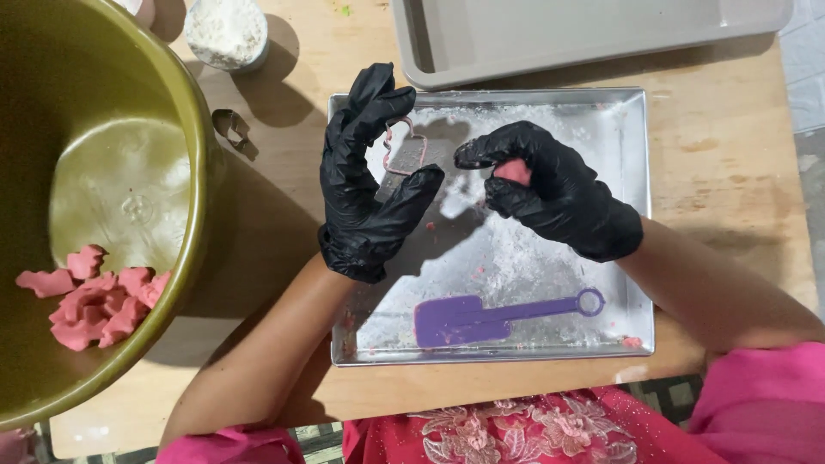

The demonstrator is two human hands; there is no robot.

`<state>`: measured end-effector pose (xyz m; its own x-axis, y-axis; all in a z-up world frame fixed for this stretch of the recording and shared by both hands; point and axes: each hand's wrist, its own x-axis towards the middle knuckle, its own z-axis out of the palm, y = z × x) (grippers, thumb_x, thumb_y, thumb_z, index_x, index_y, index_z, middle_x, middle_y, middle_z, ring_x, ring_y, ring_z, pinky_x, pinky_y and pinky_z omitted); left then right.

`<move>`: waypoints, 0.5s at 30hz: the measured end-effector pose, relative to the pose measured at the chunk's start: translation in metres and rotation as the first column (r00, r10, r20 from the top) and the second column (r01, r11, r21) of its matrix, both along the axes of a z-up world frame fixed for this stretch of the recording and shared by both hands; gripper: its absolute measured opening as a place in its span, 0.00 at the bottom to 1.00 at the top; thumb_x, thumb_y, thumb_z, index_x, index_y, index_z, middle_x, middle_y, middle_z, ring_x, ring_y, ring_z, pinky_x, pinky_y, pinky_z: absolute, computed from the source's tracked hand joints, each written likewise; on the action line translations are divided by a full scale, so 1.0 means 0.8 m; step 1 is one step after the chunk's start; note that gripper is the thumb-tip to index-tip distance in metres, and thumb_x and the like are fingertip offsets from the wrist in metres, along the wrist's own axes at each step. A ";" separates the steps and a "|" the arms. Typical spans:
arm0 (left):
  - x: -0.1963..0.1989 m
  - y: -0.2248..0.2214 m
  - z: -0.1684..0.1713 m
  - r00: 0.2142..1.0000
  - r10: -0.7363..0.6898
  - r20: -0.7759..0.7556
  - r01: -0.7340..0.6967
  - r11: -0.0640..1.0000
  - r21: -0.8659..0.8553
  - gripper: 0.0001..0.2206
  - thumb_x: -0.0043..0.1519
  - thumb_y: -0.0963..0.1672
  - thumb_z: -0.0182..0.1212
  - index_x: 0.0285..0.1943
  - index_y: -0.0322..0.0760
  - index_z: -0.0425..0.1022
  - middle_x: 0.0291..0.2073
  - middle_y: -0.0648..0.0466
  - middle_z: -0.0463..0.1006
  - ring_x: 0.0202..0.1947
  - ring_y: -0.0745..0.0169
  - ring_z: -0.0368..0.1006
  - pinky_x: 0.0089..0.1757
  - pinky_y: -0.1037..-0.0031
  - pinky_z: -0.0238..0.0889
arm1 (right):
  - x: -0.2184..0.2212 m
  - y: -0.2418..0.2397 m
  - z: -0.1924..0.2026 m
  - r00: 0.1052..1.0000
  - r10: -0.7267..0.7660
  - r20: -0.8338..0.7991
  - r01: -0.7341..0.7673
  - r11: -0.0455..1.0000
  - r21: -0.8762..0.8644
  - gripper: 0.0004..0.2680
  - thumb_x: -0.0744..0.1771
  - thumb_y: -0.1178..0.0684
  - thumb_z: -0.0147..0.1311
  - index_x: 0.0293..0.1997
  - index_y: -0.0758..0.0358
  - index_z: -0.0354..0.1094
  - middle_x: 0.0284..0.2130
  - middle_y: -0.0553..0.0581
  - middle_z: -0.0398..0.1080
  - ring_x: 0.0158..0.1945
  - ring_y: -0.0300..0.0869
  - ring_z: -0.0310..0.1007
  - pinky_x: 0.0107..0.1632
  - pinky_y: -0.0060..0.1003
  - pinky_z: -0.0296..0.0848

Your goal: Cutting shapes out of pink dough using a cookie cutter and a small spatula on a floured surface.

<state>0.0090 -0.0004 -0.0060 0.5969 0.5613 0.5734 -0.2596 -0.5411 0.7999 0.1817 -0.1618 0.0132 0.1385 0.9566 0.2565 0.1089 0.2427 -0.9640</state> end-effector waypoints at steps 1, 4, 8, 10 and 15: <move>0.000 0.000 0.000 1.000 0.000 0.000 0.000 1.000 0.001 0.22 0.68 0.49 0.67 0.70 0.46 0.68 0.75 0.46 0.63 0.81 0.45 0.55 0.80 0.48 0.43 | 0.002 0.000 0.003 1.000 0.000 0.000 0.000 1.000 0.001 0.09 0.73 0.62 0.45 0.61 0.70 0.62 0.25 0.45 0.59 0.25 0.28 0.52 0.30 0.26 0.59; 0.000 0.000 0.000 0.999 0.030 -0.028 -0.029 0.999 0.025 0.22 0.68 0.48 0.67 0.69 0.47 0.69 0.74 0.46 0.64 0.80 0.45 0.57 0.80 0.49 0.39 | 0.007 0.000 0.004 0.915 -0.020 0.404 -0.002 0.999 0.053 0.09 0.72 0.60 0.50 0.59 0.61 0.65 0.54 0.59 0.73 0.57 0.47 0.77 0.60 0.40 0.75; 0.000 0.000 0.000 1.000 0.002 -0.010 -0.002 1.000 0.018 0.22 0.68 0.47 0.67 0.70 0.46 0.68 0.75 0.46 0.63 0.81 0.46 0.56 0.80 0.49 0.42 | 0.015 -0.006 -0.012 0.754 0.001 0.656 -0.051 0.997 0.057 0.05 0.70 0.52 0.56 0.47 0.58 0.73 0.37 0.55 0.75 0.39 0.47 0.77 0.41 0.41 0.74; 0.000 0.001 0.000 1.000 0.004 -0.014 -0.004 1.000 0.020 0.22 0.68 0.48 0.68 0.70 0.46 0.68 0.75 0.46 0.63 0.81 0.45 0.56 0.79 0.49 0.42 | 0.016 -0.010 -0.016 0.745 -0.005 0.667 -0.065 0.995 0.080 0.03 0.70 0.51 0.56 0.41 0.56 0.72 0.31 0.53 0.74 0.34 0.46 0.75 0.37 0.40 0.72; 0.001 0.000 0.001 1.000 -0.004 0.001 0.004 1.000 0.024 0.21 0.68 0.47 0.67 0.70 0.46 0.68 0.74 0.45 0.63 0.80 0.45 0.56 0.79 0.47 0.47 | 0.008 -0.014 -0.006 0.695 -0.032 0.718 -0.009 0.999 0.053 0.07 0.71 0.49 0.51 0.38 0.58 0.69 0.28 0.55 0.68 0.29 0.50 0.71 0.32 0.43 0.67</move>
